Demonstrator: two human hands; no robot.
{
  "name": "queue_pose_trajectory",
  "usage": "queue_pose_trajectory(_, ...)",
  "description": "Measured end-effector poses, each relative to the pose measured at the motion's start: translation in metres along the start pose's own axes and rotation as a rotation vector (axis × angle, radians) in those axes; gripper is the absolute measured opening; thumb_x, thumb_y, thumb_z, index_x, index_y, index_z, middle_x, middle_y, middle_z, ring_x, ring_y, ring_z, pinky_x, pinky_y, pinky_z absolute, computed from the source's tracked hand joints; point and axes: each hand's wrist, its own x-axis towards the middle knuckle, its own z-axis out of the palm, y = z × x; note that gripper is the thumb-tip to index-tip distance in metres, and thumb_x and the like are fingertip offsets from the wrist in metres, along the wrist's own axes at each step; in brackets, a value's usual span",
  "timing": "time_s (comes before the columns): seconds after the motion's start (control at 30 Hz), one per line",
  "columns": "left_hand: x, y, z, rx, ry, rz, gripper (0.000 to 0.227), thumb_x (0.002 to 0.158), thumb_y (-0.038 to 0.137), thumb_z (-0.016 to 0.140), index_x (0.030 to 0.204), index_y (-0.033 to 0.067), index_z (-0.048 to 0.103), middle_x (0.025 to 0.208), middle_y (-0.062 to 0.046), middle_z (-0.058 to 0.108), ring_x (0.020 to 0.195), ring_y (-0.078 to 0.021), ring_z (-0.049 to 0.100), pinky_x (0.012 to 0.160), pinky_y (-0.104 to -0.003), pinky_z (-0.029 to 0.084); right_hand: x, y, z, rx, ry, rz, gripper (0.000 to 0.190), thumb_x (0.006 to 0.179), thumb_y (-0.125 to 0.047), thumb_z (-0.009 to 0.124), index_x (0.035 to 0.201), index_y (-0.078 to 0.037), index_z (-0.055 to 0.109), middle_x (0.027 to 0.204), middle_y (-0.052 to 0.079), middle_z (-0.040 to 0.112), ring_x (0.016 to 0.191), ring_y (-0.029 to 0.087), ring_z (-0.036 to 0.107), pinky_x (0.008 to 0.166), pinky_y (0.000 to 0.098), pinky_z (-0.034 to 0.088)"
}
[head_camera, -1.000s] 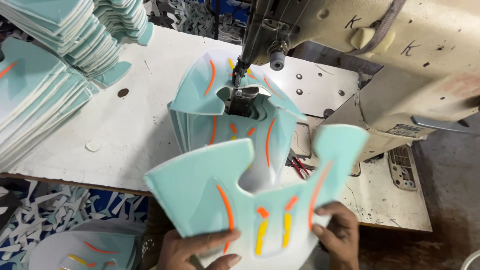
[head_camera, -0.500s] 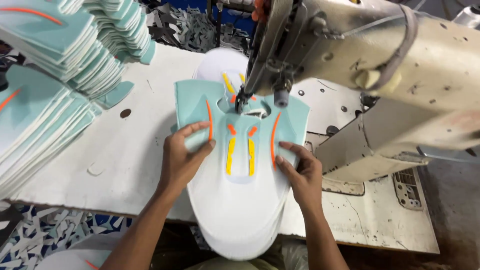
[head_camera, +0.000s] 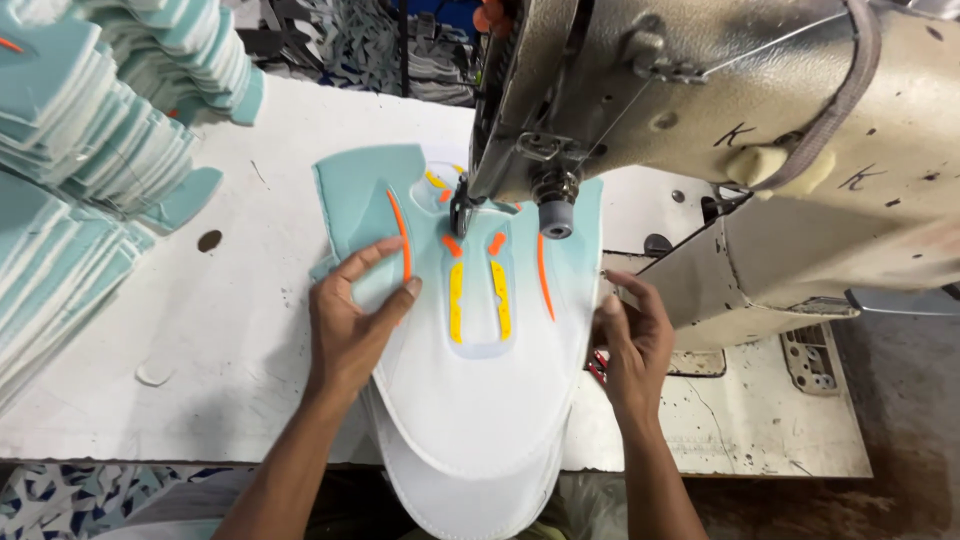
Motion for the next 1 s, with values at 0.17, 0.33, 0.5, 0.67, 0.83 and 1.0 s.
queue_pose_trajectory(0.17, 0.018, -0.002, 0.001, 0.036, -0.011, 0.042, 0.043, 0.082, 0.012, 0.079, 0.124, 0.0038, 0.071, 0.103, -0.005, 0.075, 0.072, -0.0072, 0.065, 0.063, -0.024, 0.058, -0.028, 0.07, -0.044, -0.776, 0.097, -0.234, 0.035, 0.091, -0.027, 0.074, 0.118, -0.005, 0.068, 0.094, 0.01, 0.072, 0.079, 0.018, 0.071, 0.062, 0.0309, 0.061)
queue_pose_trajectory(0.33, 0.026, -0.009, 0.006, 0.035, -0.021, 0.103, 0.042, 0.085, 0.012, 0.08, 0.125, 0.0031, 0.07, 0.103, -0.004, 0.074, 0.075, -0.0054, 0.063, 0.064, -0.023, 0.057, -0.031, 0.09, -0.059, -1.165, -0.038, -0.323, 0.055, 0.079, -0.036, 0.077, 0.122, -0.002, 0.07, 0.109, 0.02, 0.067, 0.092, 0.034, 0.067, 0.074, 0.0418, 0.058)
queue_pose_trajectory(0.5, 0.031, -0.008, 0.009, 0.084, -0.016, 0.067, 0.045, 0.084, 0.014, 0.08, 0.127, 0.0042, 0.07, 0.11, -0.006, 0.074, 0.081, -0.0078, 0.064, 0.065, -0.026, 0.058, -0.03, 0.102, -0.071, -1.163, -0.091, -0.395, 0.034, 0.096, -0.022, 0.067, 0.123, -0.001, 0.068, 0.111, 0.017, 0.067, 0.101, 0.034, 0.066, 0.082, 0.0434, 0.058)
queue_pose_trajectory(0.67, 0.041, -0.038, -0.007, 0.227, 0.284, 0.315, 0.06, 0.101, 0.02, 0.066, 0.152, 0.0016, 0.041, 0.135, -0.014, 0.06, 0.121, -0.0226, 0.054, 0.105, -0.041, 0.043, -0.04, 0.102, -0.092, -1.008, -0.011, 0.104, 0.024, 0.104, -0.017, 0.052, 0.116, -0.001, 0.066, 0.101, 0.014, 0.068, 0.073, 0.024, 0.069, 0.063, 0.0375, 0.059)
queue_pose_trajectory(0.83, 0.1, -0.059, -0.045, 0.821, 0.14, 0.063, 0.045, 0.104, 0.034, 0.063, 0.132, -0.0002, 0.063, 0.123, -0.025, 0.066, 0.118, -0.038, 0.058, 0.11, -0.053, 0.033, -0.04, 0.059, -0.097, -0.533, 0.103, 0.076, 0.022, 0.103, -0.021, 0.058, 0.106, 0.0, 0.063, 0.074, 0.008, 0.067, 0.064, 0.014, 0.058, 0.059, 0.0319, 0.049)
queue_pose_trajectory(1.0, 0.199, -0.151, -0.062, 0.275, -0.125, -0.317, 0.039, 0.1, 0.031, 0.063, 0.119, -0.0034, 0.069, 0.114, -0.018, 0.072, 0.107, -0.0281, 0.064, 0.103, -0.045, 0.048, 0.008, -0.041, -0.035, -0.578, 0.097, -0.377, 0.025, 0.1, -0.024, 0.07, 0.099, -0.001, 0.06, 0.071, 0.007, 0.062, 0.06, 0.013, 0.054, 0.055, 0.03, 0.045)
